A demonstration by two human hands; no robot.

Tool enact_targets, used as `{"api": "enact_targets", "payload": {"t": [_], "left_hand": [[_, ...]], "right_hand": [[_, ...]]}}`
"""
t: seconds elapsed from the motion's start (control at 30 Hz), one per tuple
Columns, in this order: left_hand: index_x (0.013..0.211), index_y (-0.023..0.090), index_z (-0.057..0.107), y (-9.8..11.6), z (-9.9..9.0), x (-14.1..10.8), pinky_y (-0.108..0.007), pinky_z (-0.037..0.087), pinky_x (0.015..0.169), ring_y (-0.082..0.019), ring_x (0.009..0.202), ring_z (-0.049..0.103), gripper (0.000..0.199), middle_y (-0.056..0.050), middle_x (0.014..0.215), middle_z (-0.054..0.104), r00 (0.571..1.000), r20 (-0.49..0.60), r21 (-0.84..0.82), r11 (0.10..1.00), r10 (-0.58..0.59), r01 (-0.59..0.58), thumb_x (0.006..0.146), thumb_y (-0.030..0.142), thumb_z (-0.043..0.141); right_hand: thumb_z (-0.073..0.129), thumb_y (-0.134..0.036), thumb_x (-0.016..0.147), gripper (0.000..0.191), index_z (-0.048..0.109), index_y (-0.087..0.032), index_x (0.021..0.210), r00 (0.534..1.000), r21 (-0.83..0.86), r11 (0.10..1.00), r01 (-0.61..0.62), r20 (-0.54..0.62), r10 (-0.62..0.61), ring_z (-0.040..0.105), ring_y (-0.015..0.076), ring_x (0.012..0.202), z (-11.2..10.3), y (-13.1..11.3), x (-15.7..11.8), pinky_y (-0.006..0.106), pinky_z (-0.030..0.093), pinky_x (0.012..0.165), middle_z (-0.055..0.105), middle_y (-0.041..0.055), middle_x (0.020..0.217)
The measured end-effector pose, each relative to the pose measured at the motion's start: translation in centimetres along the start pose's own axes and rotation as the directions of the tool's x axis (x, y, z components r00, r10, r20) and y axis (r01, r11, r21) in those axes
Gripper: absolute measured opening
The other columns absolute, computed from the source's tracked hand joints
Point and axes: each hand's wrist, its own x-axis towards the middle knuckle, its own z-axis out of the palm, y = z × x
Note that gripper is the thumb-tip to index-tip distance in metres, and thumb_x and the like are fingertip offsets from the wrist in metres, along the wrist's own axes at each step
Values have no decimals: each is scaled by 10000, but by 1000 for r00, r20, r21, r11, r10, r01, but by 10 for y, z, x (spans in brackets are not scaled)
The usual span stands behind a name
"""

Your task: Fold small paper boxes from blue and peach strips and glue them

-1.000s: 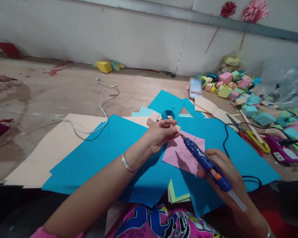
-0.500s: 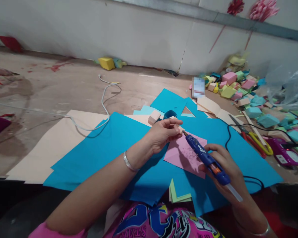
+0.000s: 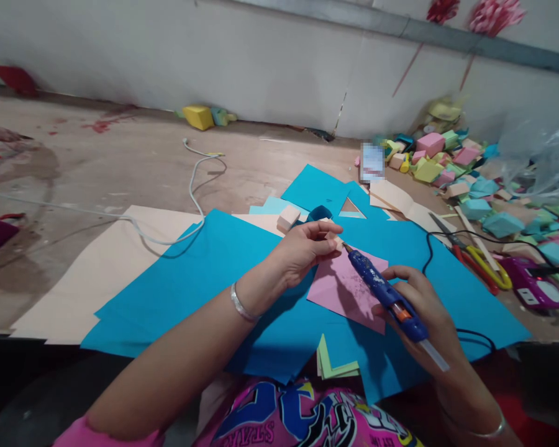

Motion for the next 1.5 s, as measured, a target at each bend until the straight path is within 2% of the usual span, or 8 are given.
{"api": "enact_targets", "payload": {"t": [0.53, 0.87, 1.07, 1.2, 1.27, 1.33, 1.4, 1.5], "left_hand": [[817, 116, 713, 2, 2, -2, -301, 511, 742, -128, 705, 614, 189, -33, 739, 609, 1000, -18, -9, 1000, 12, -12, 665, 25, 779], [810, 111, 708, 2, 4, -4, -304, 507, 726, -146, 713, 632, 183, -44, 741, 620, 1000, -18, 34, 999, 11, -10, 667, 4, 744], [820, 127, 722, 7, 4, -2, -314, 513, 765, -121, 702, 607, 192, -4, 712, 573, 989, -120, 2, 996, 87, -88, 673, 7, 754], [844, 132, 724, 11, 4, 0, -306, 508, 760, -115, 693, 604, 163, -30, 743, 625, 976, -188, -31, 992, 111, -119, 722, 24, 714], [864, 131, 721, 12, 4, 0, -308, 507, 749, -119, 681, 605, 144, -44, 744, 646, 976, -192, -38, 993, 102, -112, 746, 49, 705], [884, 130, 715, 11, 4, 0, -307, 508, 744, -116, 663, 600, 158, -37, 724, 642, 977, -188, -44, 993, 102, -112, 743, 58, 716], [909, 131, 707, 11, 4, 0, -303, 511, 740, -113, 653, 600, 187, -32, 717, 640, 980, -175, -45, 993, 95, -105, 736, 63, 726], [970, 137, 697, 10, 5, -1, -305, 519, 727, -115, 640, 603, 255, -25, 722, 638, 986, -152, -29, 997, 73, -78, 728, 60, 722]], "right_hand": [[614, -263, 904, 107, 513, -231, 892, 994, 12, 1000, -11, 113, 9, 585, 264, 1064, -7, 2, -4, 388, 517, 838, 510, 114, 1196], [615, -272, 897, 106, 523, -225, 872, 999, -15, 1000, -6, 47, 7, 582, 269, 1076, -6, 3, -2, 384, 517, 841, 531, 111, 1186], [574, -255, 900, 39, 568, -221, 918, 983, -102, 994, 51, 181, -32, 596, 267, 1046, -9, 7, 0, 378, 534, 809, 565, 114, 1131], [692, -337, 821, 332, 598, -185, 1101, 971, -249, 962, 113, 235, -54, 584, 323, 1070, -14, 17, 0, 467, 534, 858, 592, 149, 1152], [775, -419, 754, 677, 523, -186, 1337, 933, -229, 953, 199, 342, -113, 534, 362, 1213, -23, 21, 1, 509, 516, 949, 553, 176, 1309], [783, -452, 753, 835, 420, -233, 1473, 879, -163, 942, 294, 433, -200, 461, 361, 1333, -36, 23, 6, 505, 493, 1013, 465, 168, 1461], [704, -384, 844, 665, 463, -281, 1455, 871, -132, 928, 348, 411, -268, 490, 324, 1322, -49, 21, 18, 466, 508, 996, 464, 137, 1482], [584, -277, 929, 347, 640, -313, 1270, 925, -164, 922, 351, 213, -314, 631, 251, 1081, -62, 16, 54, 391, 544, 849, 635, 97, 1225]]}}
